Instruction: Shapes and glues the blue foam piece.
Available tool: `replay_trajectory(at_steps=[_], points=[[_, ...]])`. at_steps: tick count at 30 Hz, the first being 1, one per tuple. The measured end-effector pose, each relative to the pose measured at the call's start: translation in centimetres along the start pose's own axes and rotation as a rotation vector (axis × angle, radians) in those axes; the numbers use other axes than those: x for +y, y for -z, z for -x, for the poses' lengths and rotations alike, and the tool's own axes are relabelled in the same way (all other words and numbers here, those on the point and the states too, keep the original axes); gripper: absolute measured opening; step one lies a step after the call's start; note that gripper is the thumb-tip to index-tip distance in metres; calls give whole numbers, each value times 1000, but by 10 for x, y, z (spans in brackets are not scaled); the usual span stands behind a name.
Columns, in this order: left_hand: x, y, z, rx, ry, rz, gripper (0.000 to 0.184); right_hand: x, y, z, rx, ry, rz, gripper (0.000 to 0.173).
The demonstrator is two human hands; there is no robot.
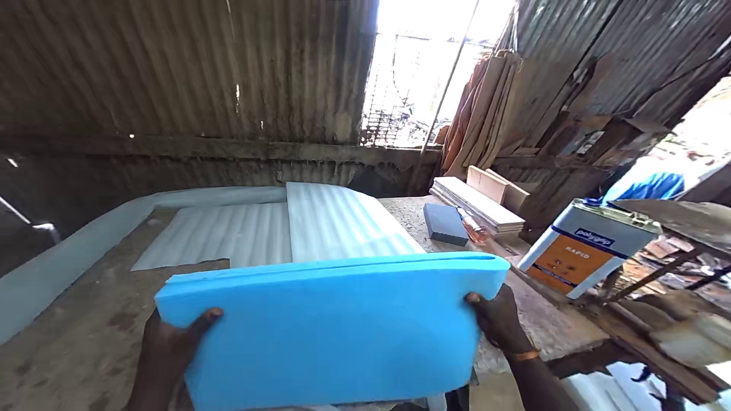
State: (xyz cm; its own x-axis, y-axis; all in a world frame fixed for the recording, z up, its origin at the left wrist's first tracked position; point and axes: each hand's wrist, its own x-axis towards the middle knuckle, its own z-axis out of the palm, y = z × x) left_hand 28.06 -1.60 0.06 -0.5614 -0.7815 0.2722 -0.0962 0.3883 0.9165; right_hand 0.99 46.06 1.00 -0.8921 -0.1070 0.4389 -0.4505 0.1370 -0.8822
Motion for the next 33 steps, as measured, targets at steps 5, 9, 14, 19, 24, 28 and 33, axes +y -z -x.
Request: replay_trajectory(at_steps=[5, 9, 14, 19, 24, 28, 33], points=[[11, 26, 20, 40, 128, -77, 98, -41, -13, 17, 109, -32, 207, 82], [55, 14, 54, 214, 119, -19, 107, -83, -33, 30, 254, -22, 366, 75], [102, -63, 121, 294, -201, 432, 84, -118, -83, 102, 299, 210, 81, 80], [136, -109, 201, 59, -350, 538, 74, -123, -84, 170, -23, 253, 15, 69], [163, -119, 276, 23, -487, 474, 76, -154, -27, 224, 76, 371, 104, 74], [152, -103, 318, -169, -620, 378, 78, -134, 25, 281, -89, 311, -27, 94], [142, -65, 349, -491, -716, 313, 112, -151, 46, 334, -140, 332, -235, 87]])
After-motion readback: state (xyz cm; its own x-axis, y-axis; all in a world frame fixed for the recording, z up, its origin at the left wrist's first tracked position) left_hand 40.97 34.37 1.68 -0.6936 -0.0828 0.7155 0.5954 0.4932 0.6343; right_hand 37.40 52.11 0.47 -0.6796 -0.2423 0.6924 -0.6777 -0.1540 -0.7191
